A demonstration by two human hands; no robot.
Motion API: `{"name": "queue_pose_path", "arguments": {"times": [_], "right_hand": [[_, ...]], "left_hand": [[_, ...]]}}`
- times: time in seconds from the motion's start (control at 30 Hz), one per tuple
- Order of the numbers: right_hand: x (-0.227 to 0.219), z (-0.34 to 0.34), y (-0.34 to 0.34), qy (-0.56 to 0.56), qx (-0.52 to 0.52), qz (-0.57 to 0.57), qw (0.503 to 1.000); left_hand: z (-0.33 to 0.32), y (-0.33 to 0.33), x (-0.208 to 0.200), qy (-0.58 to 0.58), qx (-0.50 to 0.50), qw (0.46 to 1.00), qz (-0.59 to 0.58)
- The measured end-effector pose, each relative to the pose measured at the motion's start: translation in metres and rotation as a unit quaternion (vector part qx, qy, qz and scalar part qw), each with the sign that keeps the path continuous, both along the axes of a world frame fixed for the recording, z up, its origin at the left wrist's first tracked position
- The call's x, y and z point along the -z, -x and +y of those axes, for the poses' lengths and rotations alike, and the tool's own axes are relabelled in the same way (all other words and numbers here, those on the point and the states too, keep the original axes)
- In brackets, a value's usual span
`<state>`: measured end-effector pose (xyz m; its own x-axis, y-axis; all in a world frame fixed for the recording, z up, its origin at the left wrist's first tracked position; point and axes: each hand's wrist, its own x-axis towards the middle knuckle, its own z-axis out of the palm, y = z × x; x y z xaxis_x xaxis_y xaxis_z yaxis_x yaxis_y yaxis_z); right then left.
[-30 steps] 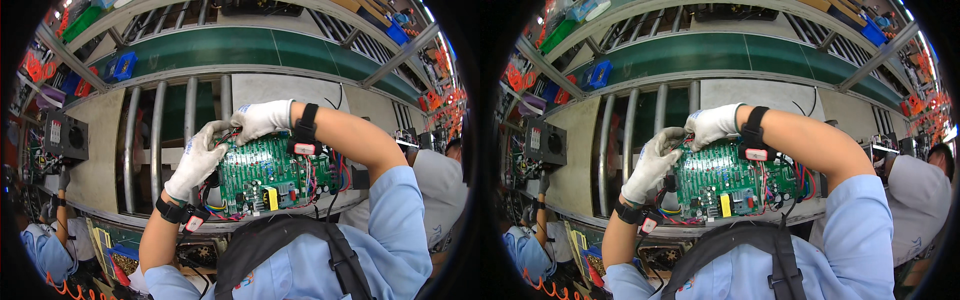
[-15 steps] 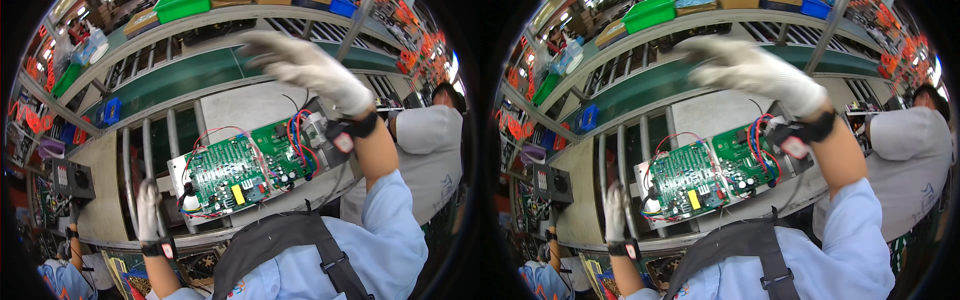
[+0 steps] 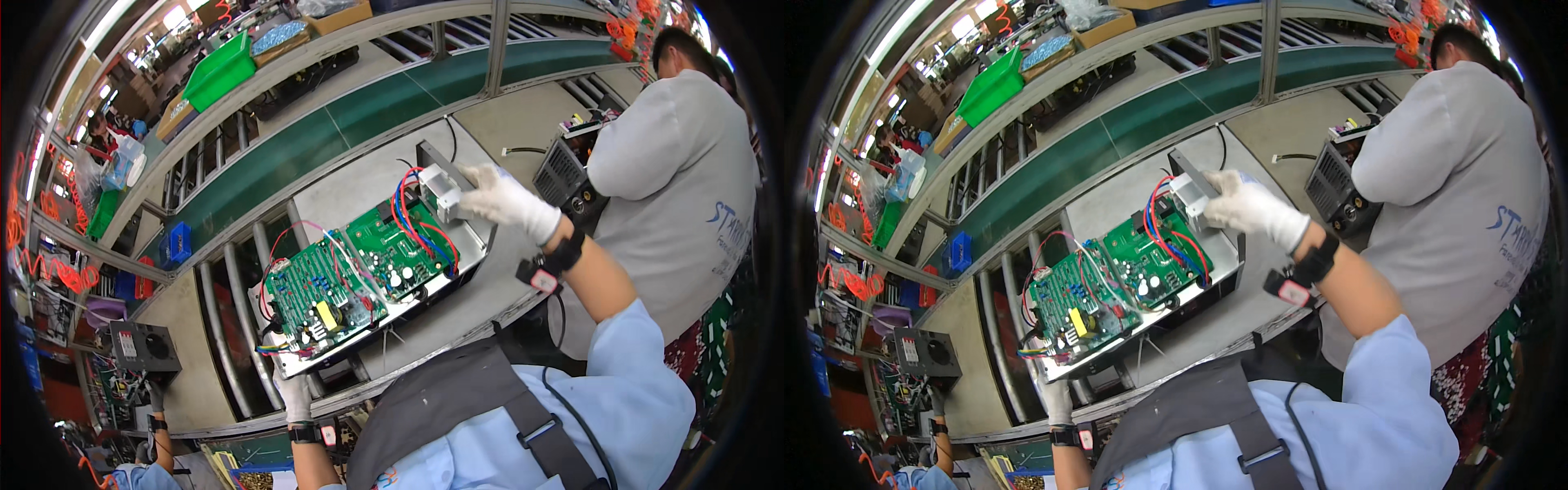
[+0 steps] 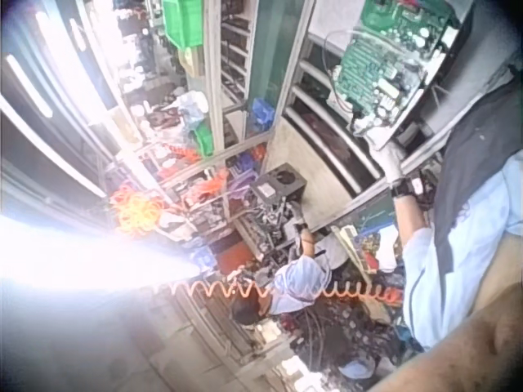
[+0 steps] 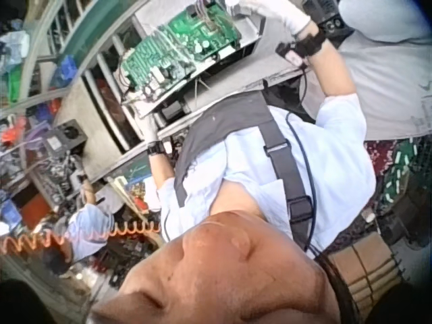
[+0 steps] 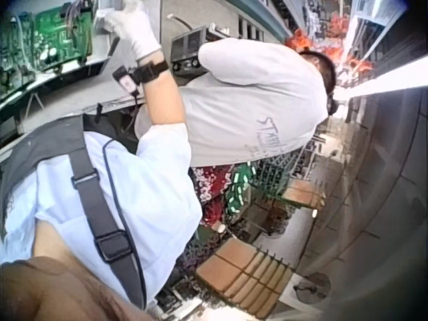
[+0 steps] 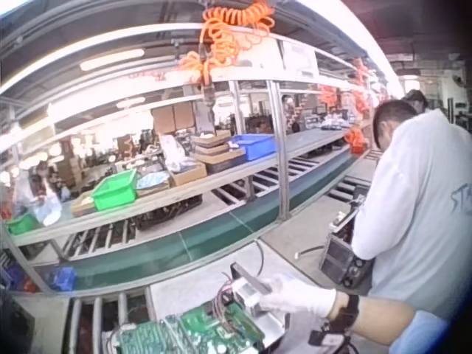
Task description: Assembling and wiring electronic components into a solar inverter or power converter unit on an assembly line.
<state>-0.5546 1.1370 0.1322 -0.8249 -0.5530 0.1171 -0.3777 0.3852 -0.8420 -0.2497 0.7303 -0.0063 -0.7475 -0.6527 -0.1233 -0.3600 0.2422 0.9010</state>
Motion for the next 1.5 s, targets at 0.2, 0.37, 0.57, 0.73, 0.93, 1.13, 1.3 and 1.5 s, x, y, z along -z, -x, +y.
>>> {"name": "queue_pose_path", "arguments": {"times": [0.2, 0.37, 0.57, 0.73, 0.93, 1.13, 1.3, 1.5], "right_hand": [[-0.007, 0.071, 0.018, -0.019, -0.004, 0.062, 0.998], [-0.023, 0.077, -0.039, -0.034, 0.099, -0.160, 0.982], [-0.083, 0.045, 0.047, -0.180, 0.035, 0.026, 0.983], [-0.043, 0.003, 0.168, -0.408, -0.129, -0.136, 0.894], [0.036, -0.012, 0.178, -0.163, -0.177, -0.395, 0.887], [0.004, -0.037, 0.162, -0.072, -0.287, -0.423, 0.856], [-0.051, -0.037, 0.138, -0.092, -0.291, -0.378, 0.874], [-0.050, -0.052, 0.117, -0.332, -0.221, -0.103, 0.911]], "left_hand": [[0.089, 0.018, -0.013, -0.012, 0.000, 0.997, 0.082], [0.089, -0.019, 0.010, -0.098, -0.015, 0.995, 0.017], [0.067, -0.032, 0.010, 0.081, -0.037, 0.986, -0.140], [0.063, -0.026, 0.004, 0.000, -0.060, 0.986, -0.158], [0.064, -0.016, -0.046, -0.002, 0.132, 0.970, -0.202], [0.073, 0.095, -0.206, 0.315, 0.073, 0.940, -0.111], [0.175, 0.238, -0.216, 0.323, 0.404, 0.856, -0.004], [0.244, 0.264, -0.153, 0.271, 0.489, 0.822, -0.107]]}}
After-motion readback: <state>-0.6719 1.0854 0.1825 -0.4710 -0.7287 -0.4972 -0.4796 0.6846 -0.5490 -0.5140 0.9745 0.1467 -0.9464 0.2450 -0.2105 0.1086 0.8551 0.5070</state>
